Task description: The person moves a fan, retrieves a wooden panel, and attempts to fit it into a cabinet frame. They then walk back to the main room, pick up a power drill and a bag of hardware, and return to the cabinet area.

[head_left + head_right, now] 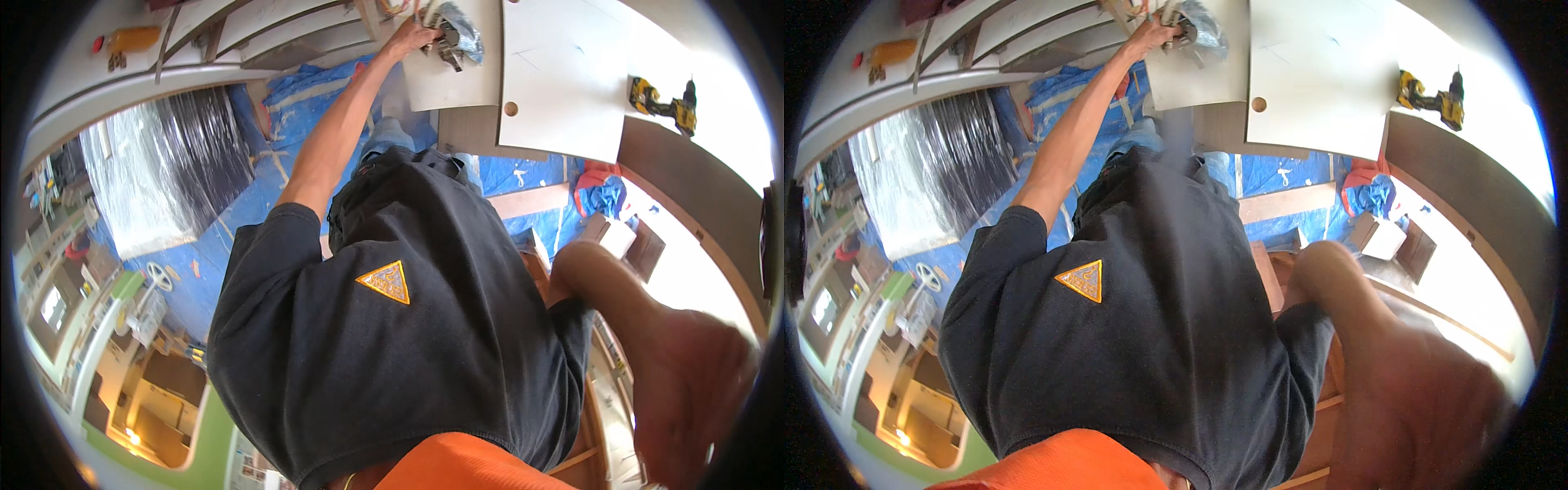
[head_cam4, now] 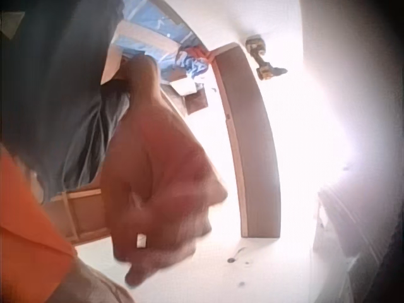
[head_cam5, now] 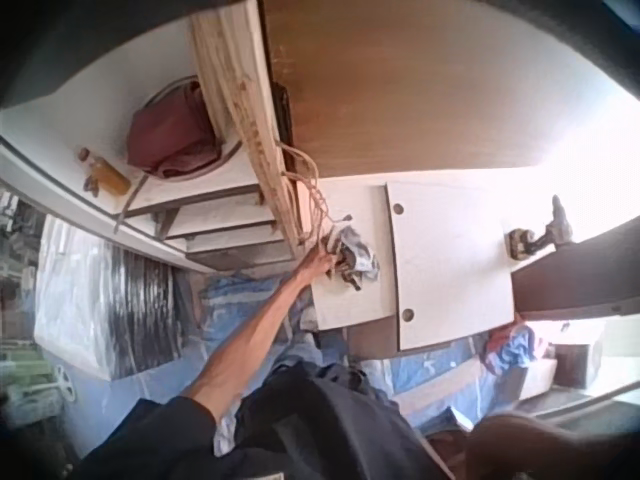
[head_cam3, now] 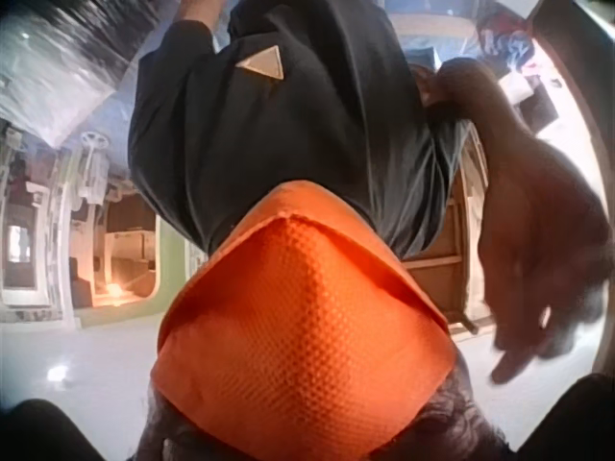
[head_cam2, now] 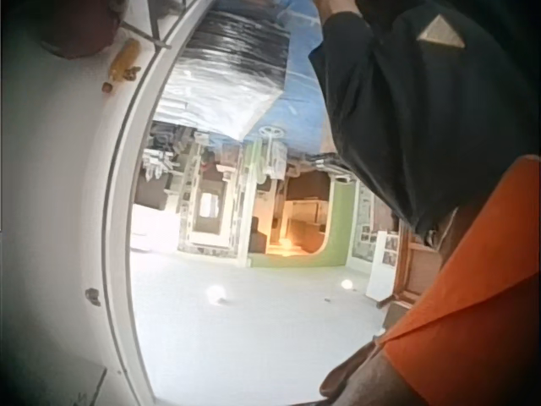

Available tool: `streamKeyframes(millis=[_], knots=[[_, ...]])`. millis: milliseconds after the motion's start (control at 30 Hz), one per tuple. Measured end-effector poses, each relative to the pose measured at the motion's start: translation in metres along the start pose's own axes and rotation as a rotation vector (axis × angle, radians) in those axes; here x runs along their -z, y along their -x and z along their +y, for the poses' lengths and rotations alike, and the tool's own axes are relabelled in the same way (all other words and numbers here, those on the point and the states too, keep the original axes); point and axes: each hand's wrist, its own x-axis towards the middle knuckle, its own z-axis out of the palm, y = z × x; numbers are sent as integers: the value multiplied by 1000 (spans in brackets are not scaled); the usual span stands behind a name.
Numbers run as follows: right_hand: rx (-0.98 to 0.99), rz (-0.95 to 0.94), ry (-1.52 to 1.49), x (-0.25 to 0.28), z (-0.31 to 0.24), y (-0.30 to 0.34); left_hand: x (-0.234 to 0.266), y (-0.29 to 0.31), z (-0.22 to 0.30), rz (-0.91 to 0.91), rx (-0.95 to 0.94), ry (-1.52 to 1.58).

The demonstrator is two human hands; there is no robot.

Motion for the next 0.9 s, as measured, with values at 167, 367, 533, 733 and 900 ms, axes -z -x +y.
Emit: streamKeyframes(millis=[167,367,533,733,900], knots=[[-403,-234,408,-12,73,113,-37,-31,-25,367,-124,-235],[-1137,-306,278,2,106,252,-69,14,21,596,-78,-529],[-1336,-575,250,48,99,341,-80,48,54,753,-174,-478],[-1396,-784,221,68,86,431,-83,127,66,909,-290,-278],[-1508,-874,227,40,83,519,-68,221,-2,809,-155,-257]])
